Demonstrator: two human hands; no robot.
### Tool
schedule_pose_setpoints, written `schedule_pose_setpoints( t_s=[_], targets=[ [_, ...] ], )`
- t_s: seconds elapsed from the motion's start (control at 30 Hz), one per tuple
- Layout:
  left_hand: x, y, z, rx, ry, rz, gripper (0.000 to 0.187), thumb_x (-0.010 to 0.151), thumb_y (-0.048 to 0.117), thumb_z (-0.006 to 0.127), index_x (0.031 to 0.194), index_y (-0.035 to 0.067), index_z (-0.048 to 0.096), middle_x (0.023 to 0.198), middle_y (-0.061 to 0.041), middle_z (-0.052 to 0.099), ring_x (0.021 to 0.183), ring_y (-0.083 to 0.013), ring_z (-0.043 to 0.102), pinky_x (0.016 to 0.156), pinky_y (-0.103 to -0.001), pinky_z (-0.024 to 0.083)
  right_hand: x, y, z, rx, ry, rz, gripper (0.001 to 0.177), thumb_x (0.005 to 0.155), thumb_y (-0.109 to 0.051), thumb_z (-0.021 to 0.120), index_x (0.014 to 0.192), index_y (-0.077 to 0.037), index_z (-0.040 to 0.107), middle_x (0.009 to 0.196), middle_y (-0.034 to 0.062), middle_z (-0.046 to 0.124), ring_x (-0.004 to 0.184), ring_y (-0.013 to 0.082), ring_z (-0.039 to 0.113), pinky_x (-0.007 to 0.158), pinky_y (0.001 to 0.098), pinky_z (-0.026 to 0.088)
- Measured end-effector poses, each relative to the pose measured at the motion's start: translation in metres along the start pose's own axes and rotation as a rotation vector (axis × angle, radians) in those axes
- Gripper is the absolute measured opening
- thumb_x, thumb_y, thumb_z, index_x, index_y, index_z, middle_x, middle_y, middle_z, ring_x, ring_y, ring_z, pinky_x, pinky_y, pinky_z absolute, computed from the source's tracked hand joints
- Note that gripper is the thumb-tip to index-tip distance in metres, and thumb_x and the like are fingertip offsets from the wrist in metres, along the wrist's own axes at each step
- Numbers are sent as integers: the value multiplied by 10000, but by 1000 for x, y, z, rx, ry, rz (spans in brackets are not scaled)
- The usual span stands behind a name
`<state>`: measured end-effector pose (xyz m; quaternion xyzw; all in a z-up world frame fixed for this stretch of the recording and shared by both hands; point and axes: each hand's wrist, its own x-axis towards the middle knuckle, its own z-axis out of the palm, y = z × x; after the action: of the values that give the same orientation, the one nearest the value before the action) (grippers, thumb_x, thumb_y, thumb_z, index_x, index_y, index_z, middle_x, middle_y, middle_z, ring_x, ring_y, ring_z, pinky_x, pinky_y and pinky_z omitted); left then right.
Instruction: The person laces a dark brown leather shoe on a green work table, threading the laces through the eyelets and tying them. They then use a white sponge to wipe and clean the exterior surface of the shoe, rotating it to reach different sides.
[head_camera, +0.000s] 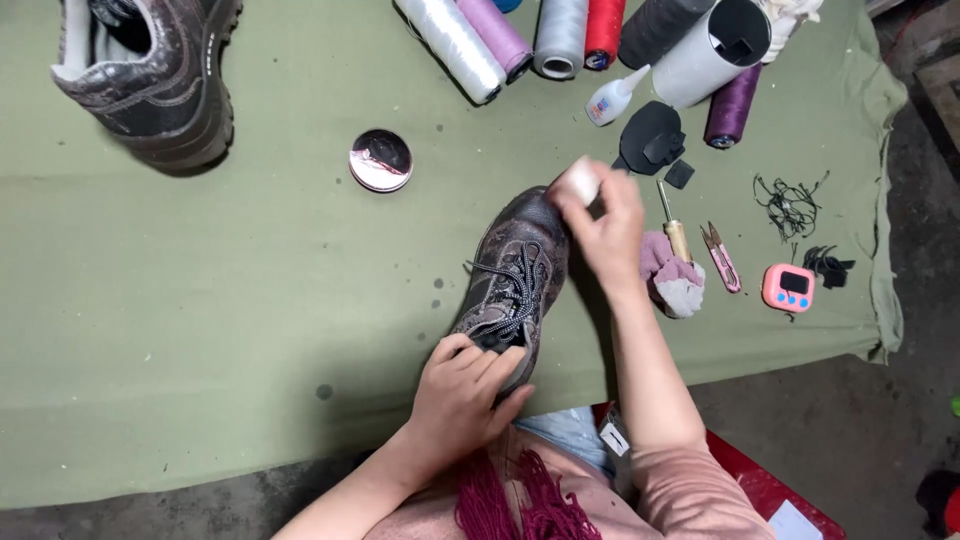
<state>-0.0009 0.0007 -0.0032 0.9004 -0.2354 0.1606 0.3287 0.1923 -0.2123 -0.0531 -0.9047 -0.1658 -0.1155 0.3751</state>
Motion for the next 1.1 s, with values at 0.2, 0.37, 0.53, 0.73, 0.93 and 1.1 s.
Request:
schedule_pose_setpoints(
  t_s=[0.2,0.37,0.53,0.73,0.93,1.1],
  targets=[
    [-6,-4,7,5,-25,-16,307,1027,326,597,1150,53,667,691,-11,552,600,-212,505,730,-337,424,5,-7,8,-31,-19,-168,382,913,-252,839,1190,-46,676,1099,119,669,1005,294,585,883,390,421],
    [-7,-4,9,-27,-6,-33,297,1026,318,609,1146,51,662,695,-19,564,597,-219,529,663,-339,414,-3,-20,-4,66,-86,-121,290,919,-187,805,1124,-26,677,1083,108,683,991,268,611,887,374,432],
    [-5,-1,8,-34,-5,-42,256,1034,292,579,1114,66,668,682,-1,564,580,-200,523,652,-333,400,-11,-5,-14,29,36,-41,266,901,-148,754,1109,-17,651,1012,107,618,922,253,559,807,350,402],
    [-6,-1,10,-29,-20,-63,242,1029,295,583,1107,80,665,669,17,562,562,-186,521,643,-323,383,-28,0,-9,73,182,56,348,912,-89,815,1201,-7,639,1096,120,598,1026,253,555,882,326,419],
    [-6,0,11,-2,-14,-69,227,1018,292,602,1115,98,665,667,40,561,550,-160,524,634,-311,373,-37,1,-4,171,187,154,260,896,-145,797,1119,-77,683,1050,59,615,972,194,566,884,300,425],
    [-4,0,9,-7,-1,-77,206,1000,283,637,1096,102,654,665,38,548,549,-161,525,621,-313,371,-46,-14,-8,209,87,60,164,911,-114,756,1048,-85,673,1028,59,662,960,203,600,897,330,439]
  ],
)
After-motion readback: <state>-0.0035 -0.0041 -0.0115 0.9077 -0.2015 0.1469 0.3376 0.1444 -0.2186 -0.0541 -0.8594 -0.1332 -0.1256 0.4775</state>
